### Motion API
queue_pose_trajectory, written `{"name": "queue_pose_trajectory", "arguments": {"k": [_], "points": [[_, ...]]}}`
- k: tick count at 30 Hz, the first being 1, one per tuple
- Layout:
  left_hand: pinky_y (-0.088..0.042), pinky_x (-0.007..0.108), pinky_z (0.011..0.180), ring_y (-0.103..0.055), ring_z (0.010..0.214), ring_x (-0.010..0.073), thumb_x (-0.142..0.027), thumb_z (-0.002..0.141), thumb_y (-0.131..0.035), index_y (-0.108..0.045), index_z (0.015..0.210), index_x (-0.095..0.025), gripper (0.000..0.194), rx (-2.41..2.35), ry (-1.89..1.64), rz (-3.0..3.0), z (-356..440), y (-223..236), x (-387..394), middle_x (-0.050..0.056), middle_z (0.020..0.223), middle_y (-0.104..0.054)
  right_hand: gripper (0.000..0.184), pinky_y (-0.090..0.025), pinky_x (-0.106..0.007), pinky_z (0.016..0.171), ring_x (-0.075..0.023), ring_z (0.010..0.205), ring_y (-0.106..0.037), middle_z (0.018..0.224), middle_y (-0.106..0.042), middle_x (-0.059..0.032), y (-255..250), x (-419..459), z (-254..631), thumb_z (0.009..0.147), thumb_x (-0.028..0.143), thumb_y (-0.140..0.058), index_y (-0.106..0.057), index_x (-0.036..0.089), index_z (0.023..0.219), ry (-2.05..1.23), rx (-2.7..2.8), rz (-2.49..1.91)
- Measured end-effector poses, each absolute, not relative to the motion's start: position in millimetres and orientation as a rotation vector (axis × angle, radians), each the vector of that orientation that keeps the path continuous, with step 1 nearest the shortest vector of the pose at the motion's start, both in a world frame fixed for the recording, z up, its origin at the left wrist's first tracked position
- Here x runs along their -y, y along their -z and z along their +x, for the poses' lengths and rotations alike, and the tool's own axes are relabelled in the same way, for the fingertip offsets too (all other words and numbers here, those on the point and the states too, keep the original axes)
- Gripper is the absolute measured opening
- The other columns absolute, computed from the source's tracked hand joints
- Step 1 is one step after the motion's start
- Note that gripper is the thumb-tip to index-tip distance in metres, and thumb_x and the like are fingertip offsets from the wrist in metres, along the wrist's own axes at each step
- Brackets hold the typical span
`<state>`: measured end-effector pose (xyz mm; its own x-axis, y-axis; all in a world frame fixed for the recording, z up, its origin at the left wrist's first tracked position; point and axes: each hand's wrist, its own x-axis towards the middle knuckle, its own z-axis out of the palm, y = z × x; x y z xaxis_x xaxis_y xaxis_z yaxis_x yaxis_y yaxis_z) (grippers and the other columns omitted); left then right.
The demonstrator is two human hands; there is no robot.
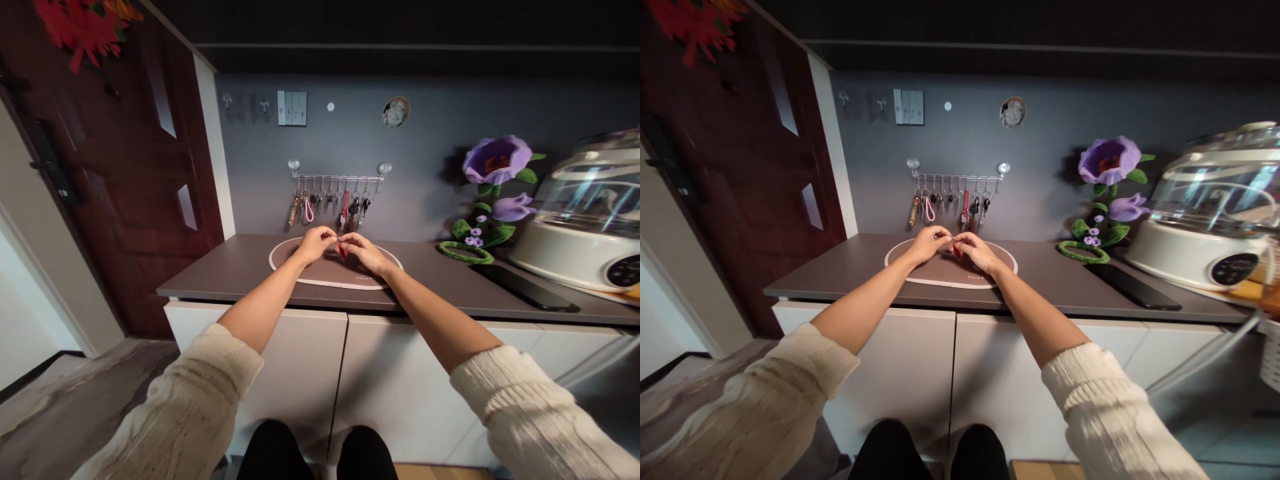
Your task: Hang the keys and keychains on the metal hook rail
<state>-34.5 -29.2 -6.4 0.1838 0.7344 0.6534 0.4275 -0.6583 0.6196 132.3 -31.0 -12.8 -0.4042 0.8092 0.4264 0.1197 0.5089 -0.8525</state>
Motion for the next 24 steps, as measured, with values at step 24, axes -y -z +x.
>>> {"name": "queue_pose_trajectory", "arguments": {"k": [24], "points": [[-0.043,0.025,0.069,-0.054,0.071,0.012,-0.027,0.07,-0.056,-0.063,0.077,-0.014,0.017,-1.144,-1.539,2.18,-27.9,13.8,24.2,0.003,0.077,-0.062,0.023,-0.038,-0.025,0.07,-0.0106,0.069,-0.045,0.072,-0.05,0.0016,17.9,16.4,132.1,0.07,0.039,-0.054,-0.051,0.017,0.075,-0.688,1.833,-0.758]]}}
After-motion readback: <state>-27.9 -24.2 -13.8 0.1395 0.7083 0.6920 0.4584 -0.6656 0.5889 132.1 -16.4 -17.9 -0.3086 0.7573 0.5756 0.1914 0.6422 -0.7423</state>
